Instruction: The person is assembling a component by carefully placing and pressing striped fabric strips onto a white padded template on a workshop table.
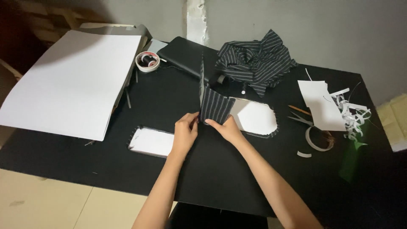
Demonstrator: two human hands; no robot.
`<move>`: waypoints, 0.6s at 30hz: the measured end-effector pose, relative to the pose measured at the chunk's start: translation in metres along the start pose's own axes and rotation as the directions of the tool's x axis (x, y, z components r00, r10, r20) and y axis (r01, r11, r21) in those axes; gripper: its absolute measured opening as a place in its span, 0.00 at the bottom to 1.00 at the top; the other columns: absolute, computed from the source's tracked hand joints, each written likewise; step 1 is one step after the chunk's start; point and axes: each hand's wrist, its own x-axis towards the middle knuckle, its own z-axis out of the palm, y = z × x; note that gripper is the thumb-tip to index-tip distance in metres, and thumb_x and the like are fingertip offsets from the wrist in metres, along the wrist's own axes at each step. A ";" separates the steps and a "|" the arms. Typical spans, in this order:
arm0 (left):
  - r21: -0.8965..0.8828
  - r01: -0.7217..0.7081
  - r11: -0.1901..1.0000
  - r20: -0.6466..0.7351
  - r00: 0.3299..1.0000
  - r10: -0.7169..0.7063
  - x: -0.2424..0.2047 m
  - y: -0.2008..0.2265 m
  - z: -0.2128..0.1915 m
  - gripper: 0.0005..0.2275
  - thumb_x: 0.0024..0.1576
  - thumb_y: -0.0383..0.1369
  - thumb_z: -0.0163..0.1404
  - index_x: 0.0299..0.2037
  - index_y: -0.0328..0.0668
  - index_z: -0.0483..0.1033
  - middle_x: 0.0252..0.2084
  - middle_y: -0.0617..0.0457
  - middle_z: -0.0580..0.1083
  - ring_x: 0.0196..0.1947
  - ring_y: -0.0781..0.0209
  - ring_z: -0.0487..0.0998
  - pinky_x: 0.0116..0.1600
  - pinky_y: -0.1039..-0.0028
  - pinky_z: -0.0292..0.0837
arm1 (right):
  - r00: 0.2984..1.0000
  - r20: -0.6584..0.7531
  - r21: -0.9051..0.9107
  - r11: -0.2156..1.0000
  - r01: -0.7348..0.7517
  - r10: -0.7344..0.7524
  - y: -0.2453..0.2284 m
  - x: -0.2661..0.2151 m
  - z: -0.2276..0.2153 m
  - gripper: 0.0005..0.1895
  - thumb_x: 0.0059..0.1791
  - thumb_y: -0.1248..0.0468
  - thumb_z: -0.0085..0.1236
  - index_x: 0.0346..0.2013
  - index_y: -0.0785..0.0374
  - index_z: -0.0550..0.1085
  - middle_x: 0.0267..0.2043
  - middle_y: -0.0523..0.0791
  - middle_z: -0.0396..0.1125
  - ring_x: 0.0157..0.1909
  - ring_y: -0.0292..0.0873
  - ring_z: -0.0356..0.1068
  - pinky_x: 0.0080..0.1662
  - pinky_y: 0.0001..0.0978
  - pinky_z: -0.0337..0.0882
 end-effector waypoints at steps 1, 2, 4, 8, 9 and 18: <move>-0.003 -0.002 1.000 0.003 1.000 0.002 -0.002 0.010 -0.002 0.12 0.51 0.18 0.47 0.44 0.34 0.77 0.35 0.43 0.77 0.37 0.50 0.78 0.43 0.67 0.74 | 1.000 -0.004 -0.001 1.000 -0.001 0.001 0.004 0.000 0.001 0.25 0.41 0.56 0.65 0.43 0.73 0.73 0.44 0.57 0.70 0.49 0.54 0.70 0.48 0.44 0.71; 0.012 -0.035 0.999 0.001 0.999 0.035 -0.003 0.020 -0.004 0.14 0.52 0.18 0.46 0.48 0.32 0.74 0.38 0.40 0.76 0.40 0.46 0.77 0.45 0.63 0.73 | 1.000 -0.017 0.013 1.000 0.005 -0.005 0.008 0.000 0.002 0.24 0.41 0.56 0.65 0.42 0.72 0.74 0.43 0.57 0.71 0.49 0.53 0.70 0.47 0.43 0.72; 0.023 -0.072 0.997 0.002 0.997 0.072 -0.005 0.037 -0.008 0.16 0.52 0.18 0.45 0.51 0.29 0.72 0.41 0.38 0.75 0.43 0.42 0.76 0.48 0.59 0.72 | 0.999 -0.034 0.026 1.000 0.011 -0.010 0.010 0.000 0.002 0.22 0.42 0.56 0.65 0.41 0.72 0.74 0.42 0.56 0.71 0.48 0.53 0.70 0.46 0.43 0.72; 0.085 -0.085 0.993 0.056 0.995 0.080 -0.007 0.049 -0.010 0.19 0.53 0.18 0.43 0.57 0.32 0.67 0.44 0.39 0.74 0.45 0.43 0.75 0.50 0.59 0.72 | 0.998 -0.047 0.056 0.998 0.031 -0.028 0.020 0.004 0.002 0.21 0.41 0.58 0.66 0.38 0.73 0.75 0.41 0.57 0.71 0.46 0.53 0.71 0.43 0.43 0.72; 0.097 -0.090 0.991 0.063 0.994 0.084 -0.008 0.048 -0.010 0.20 0.53 0.17 0.43 0.58 0.33 0.66 0.45 0.40 0.73 0.46 0.43 0.75 0.51 0.59 0.72 | 0.998 -0.040 0.062 0.997 0.044 -0.042 0.026 0.008 0.003 0.19 0.42 0.59 0.65 0.37 0.72 0.75 0.41 0.57 0.71 0.45 0.51 0.71 0.42 0.42 0.73; 0.141 -0.086 0.986 0.069 0.995 0.077 -0.006 0.031 -0.003 0.21 0.54 0.19 0.42 0.60 0.37 0.65 0.45 0.44 0.74 0.47 0.48 0.75 0.52 0.64 0.72 | 0.997 -0.049 0.073 0.995 0.069 -0.065 0.021 0.002 0.002 0.18 0.42 0.59 0.65 0.36 0.71 0.76 0.39 0.57 0.71 0.44 0.49 0.72 0.40 0.40 0.73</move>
